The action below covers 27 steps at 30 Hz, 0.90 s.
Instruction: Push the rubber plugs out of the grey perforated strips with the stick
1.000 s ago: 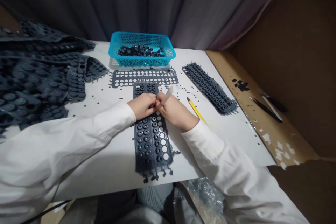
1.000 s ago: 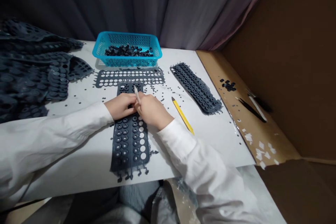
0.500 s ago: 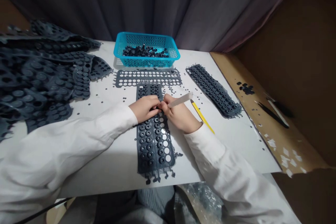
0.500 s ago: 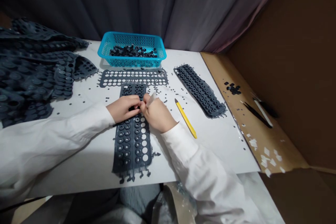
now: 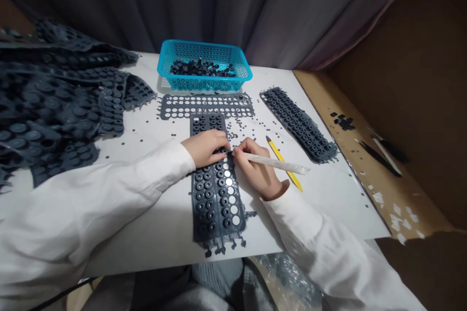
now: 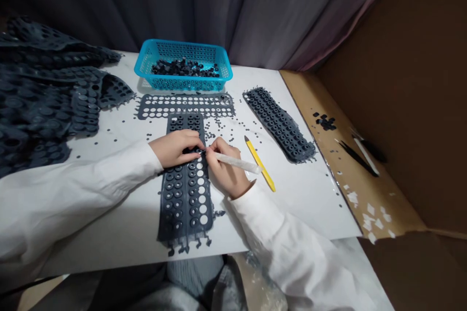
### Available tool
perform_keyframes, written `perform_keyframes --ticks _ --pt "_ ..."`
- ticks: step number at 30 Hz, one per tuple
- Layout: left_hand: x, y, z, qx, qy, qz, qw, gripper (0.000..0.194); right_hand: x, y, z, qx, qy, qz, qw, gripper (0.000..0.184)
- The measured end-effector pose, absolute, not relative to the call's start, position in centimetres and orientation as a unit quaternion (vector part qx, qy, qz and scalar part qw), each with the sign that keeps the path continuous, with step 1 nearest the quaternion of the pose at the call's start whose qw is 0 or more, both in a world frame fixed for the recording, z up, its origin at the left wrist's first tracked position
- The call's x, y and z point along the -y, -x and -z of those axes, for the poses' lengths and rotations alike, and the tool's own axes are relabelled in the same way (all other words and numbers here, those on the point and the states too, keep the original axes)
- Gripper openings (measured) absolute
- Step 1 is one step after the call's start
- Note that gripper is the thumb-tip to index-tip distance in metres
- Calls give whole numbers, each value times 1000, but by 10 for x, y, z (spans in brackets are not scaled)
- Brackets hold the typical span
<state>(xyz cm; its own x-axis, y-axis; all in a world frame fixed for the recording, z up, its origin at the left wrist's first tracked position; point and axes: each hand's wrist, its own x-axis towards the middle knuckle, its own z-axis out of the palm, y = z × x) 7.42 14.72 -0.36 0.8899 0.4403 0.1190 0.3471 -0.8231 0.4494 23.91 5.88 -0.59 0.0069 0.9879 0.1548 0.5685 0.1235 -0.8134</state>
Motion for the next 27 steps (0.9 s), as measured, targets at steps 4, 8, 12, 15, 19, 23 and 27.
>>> perform_keyframes --ticks 4,8,12,15,19,23,27 --pt "-148 -75 3 -197 -948 -119 220 7 -61 -238 2 673 586 -271 362 19" --pt "-147 -78 2 -203 -946 -115 224 9 -61 -239 -1 693 572 -268 348 18" --pt "-147 -80 1 -216 -946 -99 220 11 -62 -240 0 696 568 -270 347 17" --pt "-146 -80 1 -232 -939 -104 231 12 -62 -241 0 695 568 -271 348 17" --pt "-142 -77 5 -250 -927 -140 243 12 -62 -241 0 693 568 -273 349 18" --pt "-138 -73 10 -267 -909 -181 262 12 -62 -241 1 697 562 -273 351 17" --pt "-138 -71 11 -257 -910 -188 266 12 -63 -240 4 678 573 -284 363 18"
